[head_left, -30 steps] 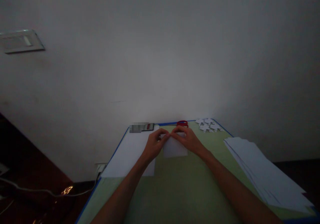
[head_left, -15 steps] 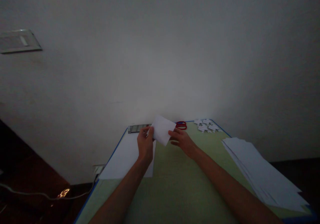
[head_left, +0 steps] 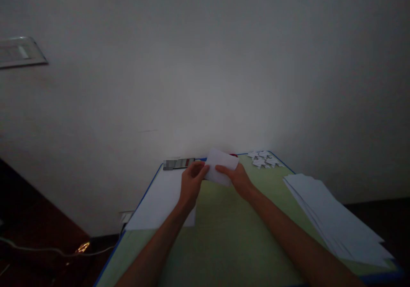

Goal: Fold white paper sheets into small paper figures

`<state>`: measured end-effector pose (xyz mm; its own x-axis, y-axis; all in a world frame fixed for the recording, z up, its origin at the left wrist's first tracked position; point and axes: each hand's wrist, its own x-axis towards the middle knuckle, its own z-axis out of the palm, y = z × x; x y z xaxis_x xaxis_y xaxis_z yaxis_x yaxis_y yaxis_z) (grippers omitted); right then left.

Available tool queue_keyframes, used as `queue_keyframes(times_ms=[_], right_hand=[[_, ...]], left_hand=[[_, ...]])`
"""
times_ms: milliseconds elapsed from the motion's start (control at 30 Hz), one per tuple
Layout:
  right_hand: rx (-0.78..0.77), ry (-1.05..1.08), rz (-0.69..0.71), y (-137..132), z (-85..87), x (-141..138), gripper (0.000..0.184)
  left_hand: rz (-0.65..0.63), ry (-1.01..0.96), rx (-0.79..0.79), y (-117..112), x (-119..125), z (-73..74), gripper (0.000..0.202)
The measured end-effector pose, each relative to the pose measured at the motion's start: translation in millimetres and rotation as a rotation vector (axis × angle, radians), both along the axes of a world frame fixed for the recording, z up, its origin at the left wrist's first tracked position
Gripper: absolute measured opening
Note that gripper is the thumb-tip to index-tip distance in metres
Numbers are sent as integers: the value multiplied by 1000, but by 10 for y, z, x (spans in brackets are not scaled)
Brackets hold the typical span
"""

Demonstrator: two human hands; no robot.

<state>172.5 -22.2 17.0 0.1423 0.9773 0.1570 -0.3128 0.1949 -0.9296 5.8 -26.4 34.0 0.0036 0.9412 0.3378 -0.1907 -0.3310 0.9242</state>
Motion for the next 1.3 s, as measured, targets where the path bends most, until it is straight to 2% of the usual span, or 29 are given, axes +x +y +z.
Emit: queue_keyframes(times_ms=[133,367,800,1100,1300], right_hand=[[30,-72,15,-26,26,30,48],[75,-173,162,-73,74,70,44],[8,-132,45,-61,103,106,49],[51,-214,54,21,56,211,38],[116,-266,-17,41,50,305,24]], left_hand=[[12,26,15,30,-33,-12,30],[-42,29,23,-9,-6,-21,26],[2,61,26,33,-33,-39,28],[82,4,14,75,-51,-31,33],[148,-33,9,143,-82,-44,32]])
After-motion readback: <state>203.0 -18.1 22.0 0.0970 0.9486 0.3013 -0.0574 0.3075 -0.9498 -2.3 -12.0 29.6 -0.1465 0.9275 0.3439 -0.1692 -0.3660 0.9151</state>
